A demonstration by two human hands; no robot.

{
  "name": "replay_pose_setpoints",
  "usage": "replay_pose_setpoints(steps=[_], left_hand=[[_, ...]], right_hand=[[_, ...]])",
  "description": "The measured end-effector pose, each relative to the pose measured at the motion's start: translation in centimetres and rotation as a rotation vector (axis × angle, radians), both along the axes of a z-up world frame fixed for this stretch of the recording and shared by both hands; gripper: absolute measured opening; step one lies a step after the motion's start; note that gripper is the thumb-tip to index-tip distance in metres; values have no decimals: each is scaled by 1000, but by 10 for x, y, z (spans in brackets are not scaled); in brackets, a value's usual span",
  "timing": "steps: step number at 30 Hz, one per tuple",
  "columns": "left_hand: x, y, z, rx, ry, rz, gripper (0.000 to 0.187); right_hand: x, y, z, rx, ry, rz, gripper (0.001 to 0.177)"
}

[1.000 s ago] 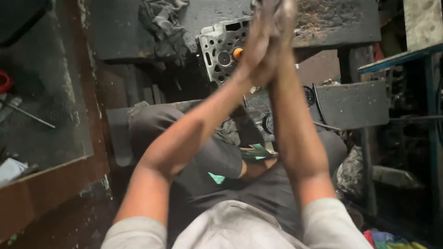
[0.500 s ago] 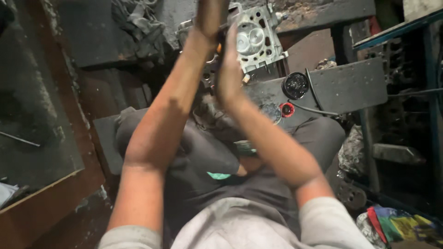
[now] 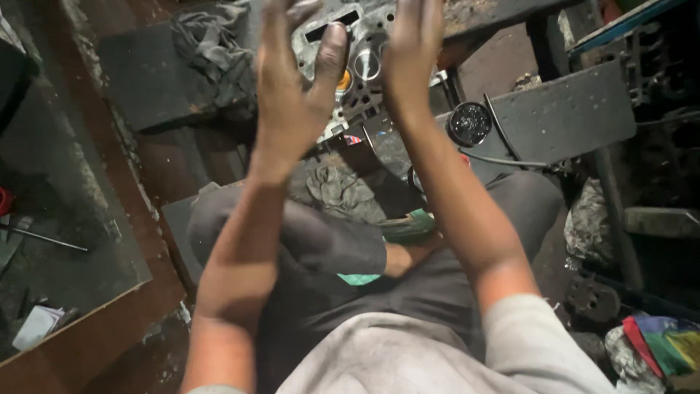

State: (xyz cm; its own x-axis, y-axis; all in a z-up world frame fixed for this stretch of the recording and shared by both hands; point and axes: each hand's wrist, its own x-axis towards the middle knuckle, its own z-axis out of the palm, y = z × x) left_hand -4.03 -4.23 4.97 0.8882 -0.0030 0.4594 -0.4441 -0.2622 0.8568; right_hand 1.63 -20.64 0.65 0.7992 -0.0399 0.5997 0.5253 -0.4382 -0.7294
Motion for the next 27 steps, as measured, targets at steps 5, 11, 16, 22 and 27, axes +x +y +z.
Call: replay_pose_setpoints(steps=[5,11,16,22,27], left_hand=[[19,7,3,132,-202,-264,22],[32,-18,-11,-48,-6,-102,20],[30,-20,-10,-222,-57,-211,11],[38,-14,-16,74,-84,31,43],[36,-4,-20,45,-159,7,38]], right_hand=[[-99,-22,-9,-168,132,103,42],[-139,-8,-50,-407,322,263,83],[-132,-2,-63,-512,372,279,89],[-127,0,-56,-453,492,338,94],[-127,-1,-48,-497,537,380,100]])
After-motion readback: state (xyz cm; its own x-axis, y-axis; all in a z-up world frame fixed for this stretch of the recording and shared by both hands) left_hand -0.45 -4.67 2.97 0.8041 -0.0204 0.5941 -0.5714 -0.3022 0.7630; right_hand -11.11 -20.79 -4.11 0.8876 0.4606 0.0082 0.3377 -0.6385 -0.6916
